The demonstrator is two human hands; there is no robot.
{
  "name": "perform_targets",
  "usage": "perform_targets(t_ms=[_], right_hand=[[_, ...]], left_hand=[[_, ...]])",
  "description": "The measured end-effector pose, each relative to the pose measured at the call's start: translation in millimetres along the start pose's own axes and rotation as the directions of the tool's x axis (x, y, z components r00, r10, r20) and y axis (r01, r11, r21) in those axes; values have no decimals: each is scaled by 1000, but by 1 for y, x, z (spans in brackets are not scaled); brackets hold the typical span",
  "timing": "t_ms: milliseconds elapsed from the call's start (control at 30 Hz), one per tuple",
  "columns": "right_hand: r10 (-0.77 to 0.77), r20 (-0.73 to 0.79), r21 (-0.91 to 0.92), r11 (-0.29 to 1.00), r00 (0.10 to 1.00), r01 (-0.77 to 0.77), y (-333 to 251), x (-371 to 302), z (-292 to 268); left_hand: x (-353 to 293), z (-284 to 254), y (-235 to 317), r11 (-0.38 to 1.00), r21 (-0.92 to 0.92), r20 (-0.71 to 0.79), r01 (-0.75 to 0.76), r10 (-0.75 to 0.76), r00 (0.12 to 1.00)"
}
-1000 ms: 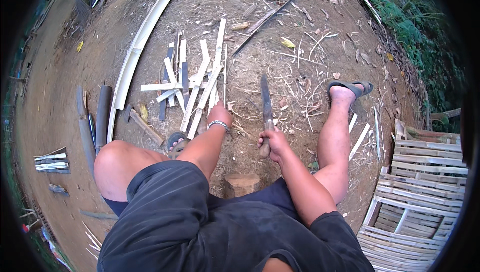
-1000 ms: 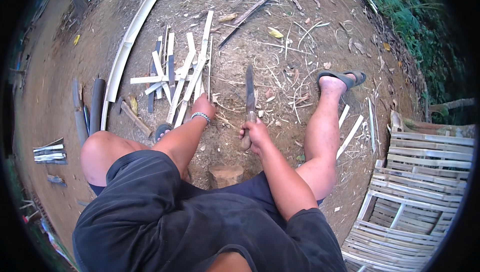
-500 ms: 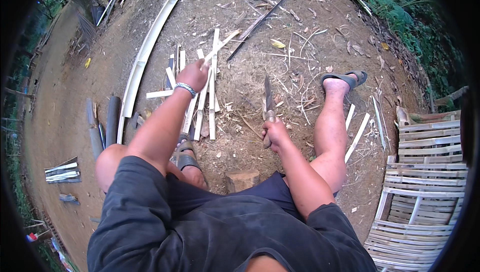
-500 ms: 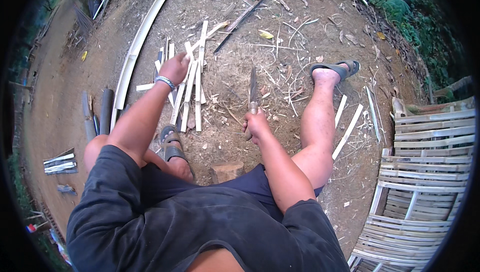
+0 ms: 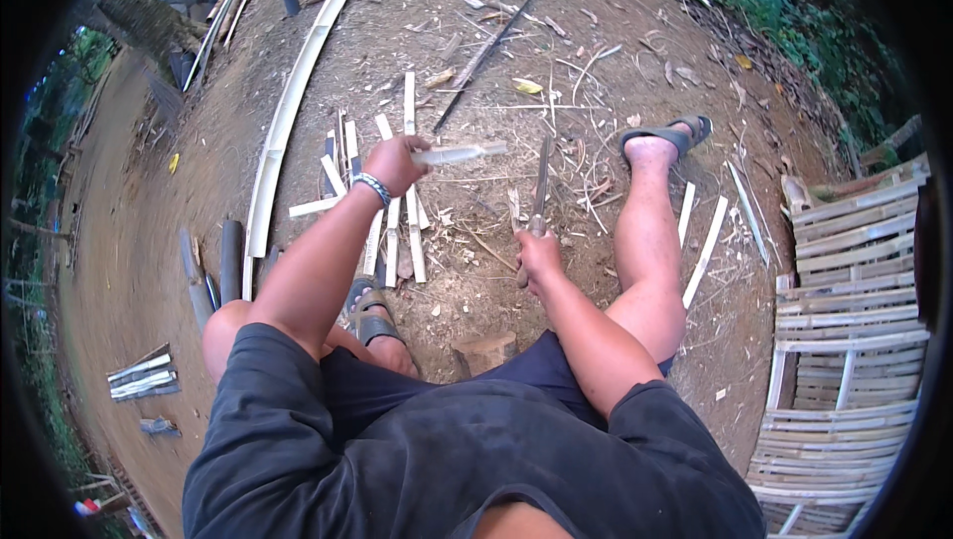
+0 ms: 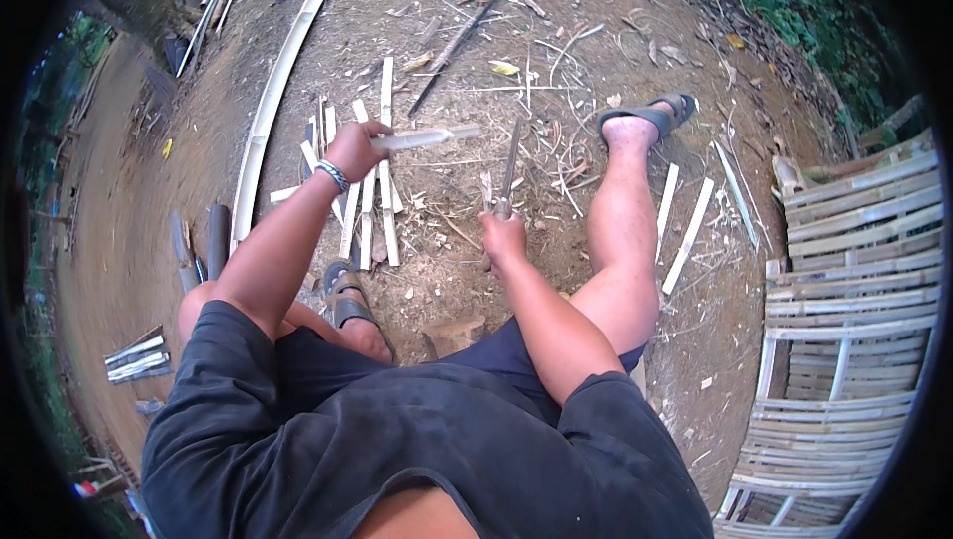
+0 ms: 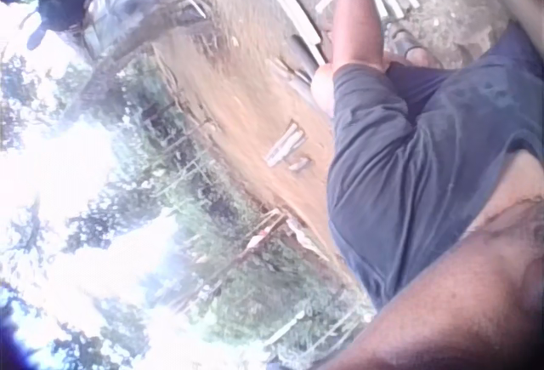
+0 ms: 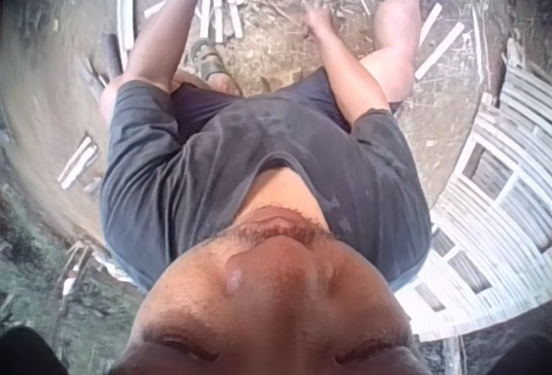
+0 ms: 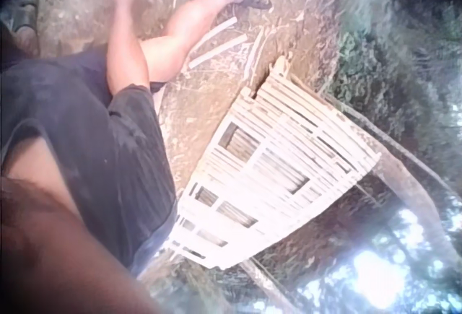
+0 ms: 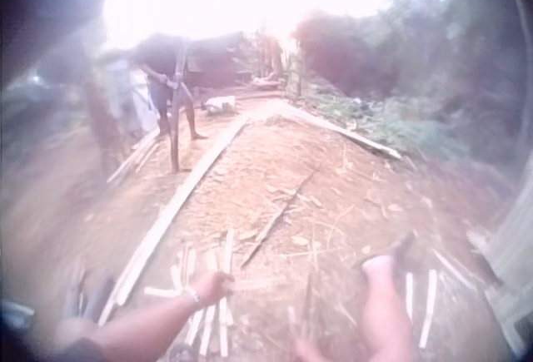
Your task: The person shaves thin strips of bamboo using a machete. They hold the bamboo strip in one hand and draw the blade across the surface repeatedly to thin the material while sitting outdoors.
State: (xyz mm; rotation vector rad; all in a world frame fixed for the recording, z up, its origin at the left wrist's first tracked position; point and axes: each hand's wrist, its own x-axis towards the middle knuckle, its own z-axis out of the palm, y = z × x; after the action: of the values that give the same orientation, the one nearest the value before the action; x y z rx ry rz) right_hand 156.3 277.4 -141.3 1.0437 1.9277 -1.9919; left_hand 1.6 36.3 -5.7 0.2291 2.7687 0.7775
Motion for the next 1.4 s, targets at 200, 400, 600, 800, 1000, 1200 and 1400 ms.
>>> perform_targets(t_ms=[200,400,600,800,1000,1200,1400], right_hand=[[-134,-27,-274,954,991,122,-23,-11,-1],[-285,39,-362,889,958,280,-17,2,-4],[-267,97,-447,849,959,282,-15,-4,15],[-388,208,-393,808,898,440,-49,-29,27],[-86,249,-556,803,965,215,-83,-34,48],[-151,249,-548,793,957,268,-61,-20,46],[-178,341,-552,757,923,350,-75,-23,38]], left_hand=[[2,35,-39,981,-182,-50,61,-71,996],[18,40,-16,665,-705,55,246,-294,954],[7,33,-2,992,-87,3,96,-96,995],[-15,12,47,990,118,91,-74,63,994],[-25,23,43,987,156,25,-49,46,999],[-35,34,56,973,206,-28,-103,111,993],[-41,47,57,980,186,-55,-74,85,995]])
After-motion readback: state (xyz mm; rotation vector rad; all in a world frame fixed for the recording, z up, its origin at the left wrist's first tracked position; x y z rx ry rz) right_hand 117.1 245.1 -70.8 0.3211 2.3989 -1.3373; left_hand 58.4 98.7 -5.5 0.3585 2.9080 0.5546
